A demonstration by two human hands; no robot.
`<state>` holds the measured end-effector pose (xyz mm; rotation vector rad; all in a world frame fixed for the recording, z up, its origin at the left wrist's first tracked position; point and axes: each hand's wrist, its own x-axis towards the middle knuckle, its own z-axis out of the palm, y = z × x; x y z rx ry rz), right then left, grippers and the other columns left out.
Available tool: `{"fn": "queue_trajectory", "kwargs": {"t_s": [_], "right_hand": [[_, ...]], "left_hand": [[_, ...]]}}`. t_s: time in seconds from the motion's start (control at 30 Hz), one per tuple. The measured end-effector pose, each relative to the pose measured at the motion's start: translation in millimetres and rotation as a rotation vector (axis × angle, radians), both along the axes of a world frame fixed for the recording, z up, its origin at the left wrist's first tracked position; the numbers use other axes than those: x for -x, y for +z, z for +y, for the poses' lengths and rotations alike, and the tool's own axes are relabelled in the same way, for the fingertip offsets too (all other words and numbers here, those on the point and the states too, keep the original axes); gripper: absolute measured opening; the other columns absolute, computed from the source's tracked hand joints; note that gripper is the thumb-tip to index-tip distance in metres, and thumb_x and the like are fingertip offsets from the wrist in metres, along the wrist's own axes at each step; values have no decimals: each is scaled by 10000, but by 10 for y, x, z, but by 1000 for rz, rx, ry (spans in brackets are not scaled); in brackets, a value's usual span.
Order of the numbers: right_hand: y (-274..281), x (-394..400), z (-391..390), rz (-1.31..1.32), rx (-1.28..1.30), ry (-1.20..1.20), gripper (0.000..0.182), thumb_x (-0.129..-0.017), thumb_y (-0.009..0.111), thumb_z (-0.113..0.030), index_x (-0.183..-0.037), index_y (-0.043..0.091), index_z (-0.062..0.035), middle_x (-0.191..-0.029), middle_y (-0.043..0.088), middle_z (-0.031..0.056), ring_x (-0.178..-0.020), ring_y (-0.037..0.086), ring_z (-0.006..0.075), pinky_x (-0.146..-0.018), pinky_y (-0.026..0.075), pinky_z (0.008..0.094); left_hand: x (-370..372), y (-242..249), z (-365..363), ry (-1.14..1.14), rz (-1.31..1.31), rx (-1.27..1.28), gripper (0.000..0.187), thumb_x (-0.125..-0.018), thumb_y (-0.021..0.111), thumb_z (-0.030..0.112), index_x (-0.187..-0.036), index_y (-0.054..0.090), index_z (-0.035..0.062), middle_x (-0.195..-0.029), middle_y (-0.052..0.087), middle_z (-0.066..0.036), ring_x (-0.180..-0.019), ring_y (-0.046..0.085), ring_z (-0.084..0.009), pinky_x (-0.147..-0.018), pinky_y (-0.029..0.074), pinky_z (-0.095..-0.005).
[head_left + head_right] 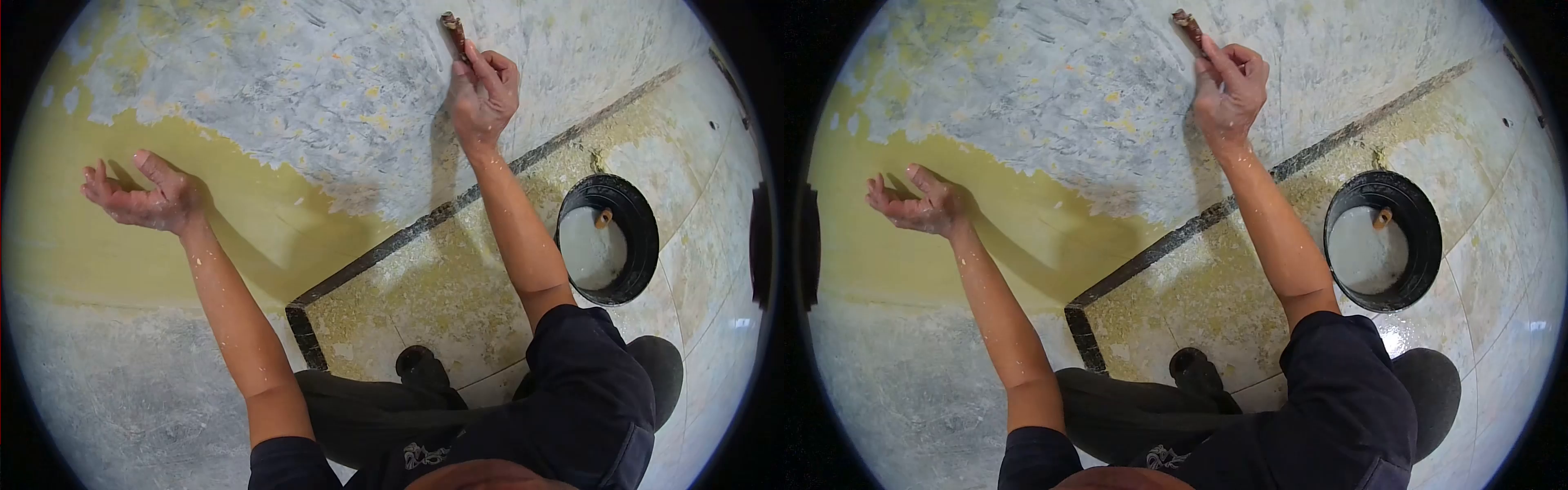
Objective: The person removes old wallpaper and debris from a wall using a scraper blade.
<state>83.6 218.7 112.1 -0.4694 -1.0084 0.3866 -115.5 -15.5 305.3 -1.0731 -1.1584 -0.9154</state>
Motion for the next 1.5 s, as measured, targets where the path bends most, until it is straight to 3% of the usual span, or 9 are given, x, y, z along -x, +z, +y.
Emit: {"fn": "queue_trajectory", "kwargs": {"t_s": [0.83,0.9,1.0,1.07,1.13,1.27,1.33,1.43,1.5], "right_hand": [[-370,302,-692,-482,32,-214,82,-759,673,-2,-796,699,-70,-688,577,63,-616,517,174,-507,366,294],[-861,716,-1140,-1017,618,788,100,-796,650,-108,-785,711,-186,-602,491,25,-555,439,185,-523,359,332],[-1138,731,-1053,-441,-177,303,106,-816,643,-109,-751,683,-183,-589,432,28,-550,429,199,-498,343,351],[-758,261,-578,-632,31,-239,209,-807,683,-79,-683,518,-46,-655,464,54,-596,442,217,-549,377,328],[-807,230,-246,-181,156,-247,175,-812,679,-23,-723,529,-38,-670,475,75,-610,455,214,-549,376,340],[-1049,491,-1008,-857,173,-85,147,-756,626,79,-806,631,-59,-663,473,76,-612,476,250,-544,379,354],[-1248,679,-1266,-364,-253,243,139,-746,616,74,-767,599,-62,-660,475,77,-606,476,229,-525,369,349],[-1317,262,-791,-909,33,-218,118,-789,614,47,-748,574,-55,-674,496,72,-599,478,216,-516,372,340],[-1262,44,-228,-276,197,-196,109,-822,619,18,-749,568,-44,-679,495,65,-598,480,210,-515,372,326]], "left_hand": [[-1,-19,12,141,5,39,365,-918,567,255,-1188,537,11,-1364,414,-293,-1347,341,-408,-1110,287,-516],[-8,-24,17,82,0,37,349,-921,570,239,-1189,540,17,-1379,401,-285,-1353,334,-397,-1110,293,-507],[22,-24,-20,125,-21,50,343,-917,579,214,-1194,536,16,-1371,406,-276,-1362,323,-389,-1110,300,-495],[30,-34,-11,113,-13,59,345,-914,584,210,-1192,535,11,-1358,417,-268,-1359,326,-385,-1105,309,-494],[52,-32,-1,105,-5,60,348,-910,588,205,-1190,535,6,-1345,428,-260,-1357,329,-382,-1100,318,-492],[63,-7,-12,145,40,50,364,-906,598,212,-1187,523,-6,-1309,448,-241,-1333,359,-366,-1080,346,-483],[82,6,-28,159,66,65,367,-905,599,216,-1184,520,-9,-1296,454,-236,-1326,365,-363,-1072,355,-477],[104,-21,-34,195,-9,67,375,-905,595,223,-1181,507,-15,-1242,485,-216,-1238,453,-330,-1022,407,-427],[51,-65,-6,74,-200,44,390,-905,585,223,-1188,487,-27,-1197,510,-195,-1116,526,-290,-950,453,-377]]}}
